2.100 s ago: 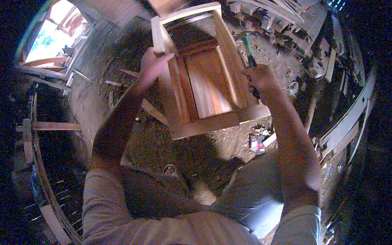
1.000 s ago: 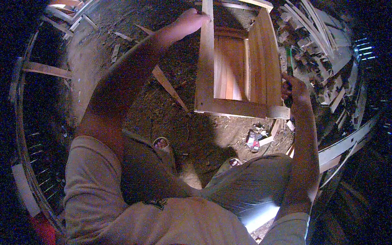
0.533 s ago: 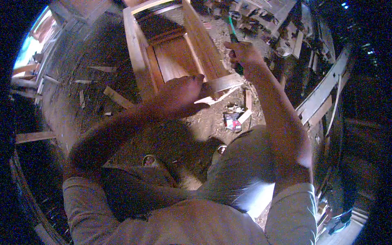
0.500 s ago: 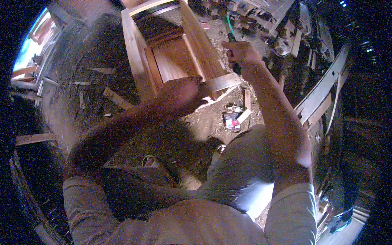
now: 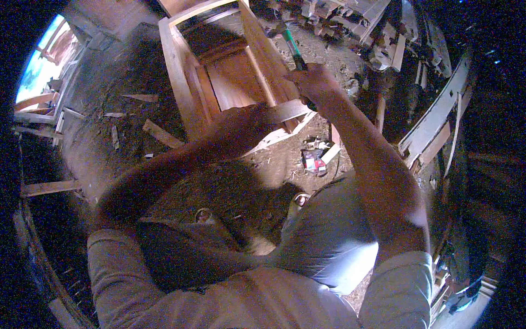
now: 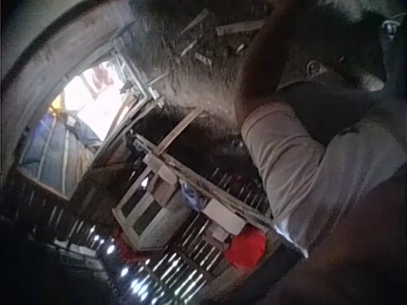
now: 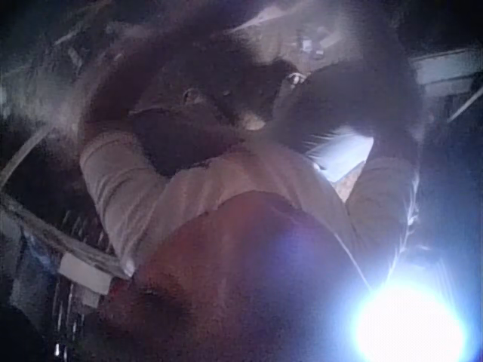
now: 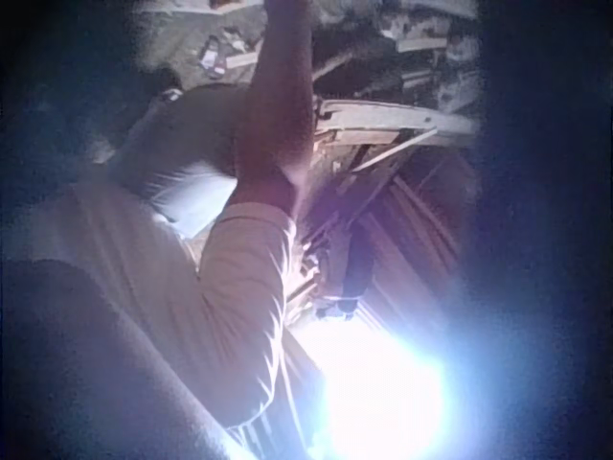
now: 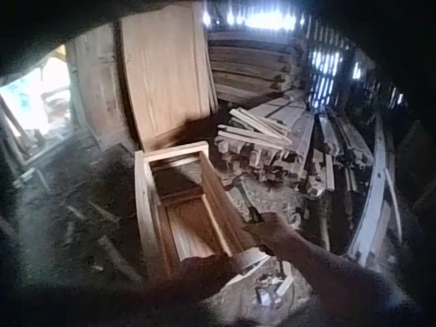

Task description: The person assembles a small wooden box-like frame by hand, positioning planks and using a hammer to drive nails into the joints. The person repeatedly adjusts the frame and hammers nails at multiple corners to secure the structure.

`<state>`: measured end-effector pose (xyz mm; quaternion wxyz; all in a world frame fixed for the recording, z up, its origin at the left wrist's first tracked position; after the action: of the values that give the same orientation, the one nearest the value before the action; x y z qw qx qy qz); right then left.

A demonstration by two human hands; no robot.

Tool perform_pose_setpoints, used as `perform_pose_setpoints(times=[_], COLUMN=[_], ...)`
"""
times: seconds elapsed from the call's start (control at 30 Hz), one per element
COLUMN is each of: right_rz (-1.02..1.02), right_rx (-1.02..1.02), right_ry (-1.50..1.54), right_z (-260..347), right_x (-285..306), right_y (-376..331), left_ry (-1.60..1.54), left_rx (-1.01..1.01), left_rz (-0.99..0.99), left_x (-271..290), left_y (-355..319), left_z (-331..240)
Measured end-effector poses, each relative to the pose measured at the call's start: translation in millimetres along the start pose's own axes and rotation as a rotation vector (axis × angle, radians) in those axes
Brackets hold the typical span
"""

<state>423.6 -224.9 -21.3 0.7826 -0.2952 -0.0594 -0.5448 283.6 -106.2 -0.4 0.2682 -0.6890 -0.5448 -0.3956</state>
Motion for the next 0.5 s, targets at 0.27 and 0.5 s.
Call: perform_pose_setpoints(times=[0.27, 0.5], right_rz=[0.113, 0.032], right_rx=[0.436, 0.5], right_ry=[-0.384, -0.486], right_z=[43.1, 17.4], right_x=[-14.1, -11.1], right_y=[-52.8, -69.7], left_ry=[-0.041, -0.211], left_rx=[-0.079, 0.041], left_rz=[-0.044, 0.059], left_x=[4.0, -7.4], left_y=[-1.4, 9.2], left_z=[-6.6, 27.3])
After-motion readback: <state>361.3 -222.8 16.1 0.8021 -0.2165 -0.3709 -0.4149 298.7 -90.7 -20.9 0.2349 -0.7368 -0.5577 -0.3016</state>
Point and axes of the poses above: each hand's wrist, its own y-axis towards the middle knuckle, its own x-axis out of the back of the hand, z = x × y, the point moved 10 cm from there along y, towards the middle knuckle, and after that the axes turned 7 degrees about -z, right-handed, at the moved point
